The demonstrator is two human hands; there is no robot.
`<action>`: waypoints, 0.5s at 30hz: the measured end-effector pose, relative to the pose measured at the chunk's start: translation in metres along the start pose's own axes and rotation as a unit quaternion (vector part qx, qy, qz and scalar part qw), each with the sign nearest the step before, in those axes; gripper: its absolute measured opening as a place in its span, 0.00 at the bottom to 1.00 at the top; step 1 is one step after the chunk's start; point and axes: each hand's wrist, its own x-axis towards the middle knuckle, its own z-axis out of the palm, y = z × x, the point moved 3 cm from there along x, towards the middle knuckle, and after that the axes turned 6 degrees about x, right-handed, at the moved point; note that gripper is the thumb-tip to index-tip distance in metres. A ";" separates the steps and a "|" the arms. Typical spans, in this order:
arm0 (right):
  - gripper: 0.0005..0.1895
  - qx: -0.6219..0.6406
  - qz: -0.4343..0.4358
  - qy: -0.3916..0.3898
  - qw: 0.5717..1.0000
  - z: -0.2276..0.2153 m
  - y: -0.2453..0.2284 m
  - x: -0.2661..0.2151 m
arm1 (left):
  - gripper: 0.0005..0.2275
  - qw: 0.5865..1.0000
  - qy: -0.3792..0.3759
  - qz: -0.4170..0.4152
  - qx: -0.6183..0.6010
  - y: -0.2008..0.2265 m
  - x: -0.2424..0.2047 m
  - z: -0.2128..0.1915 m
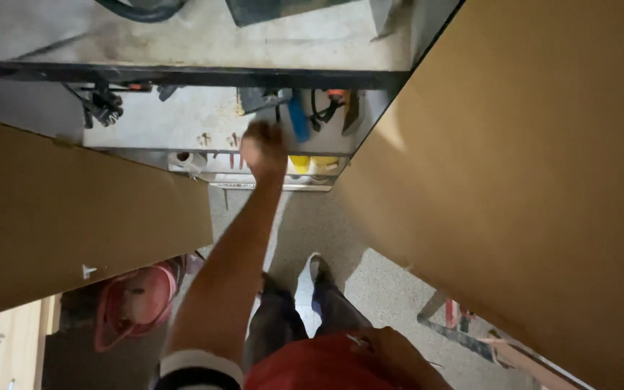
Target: Measuring the diameter of metal rods with a vernier caliper and using pliers on a small component
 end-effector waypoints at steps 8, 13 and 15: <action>0.21 0.018 0.041 -0.012 0.999 -0.031 -0.060 -0.059 | 0.06 0.933 -0.270 0.008 0.237 0.036 0.007 -0.037; 0.15 0.001 -0.069 0.023 0.997 -0.014 -0.031 -0.026 | 0.09 0.961 -0.229 0.098 0.122 0.014 -0.004 -0.042; 0.12 -0.007 -0.108 0.044 0.993 -0.016 -0.034 -0.026 | 0.11 0.967 -0.217 0.119 0.060 0.023 -0.010 -0.057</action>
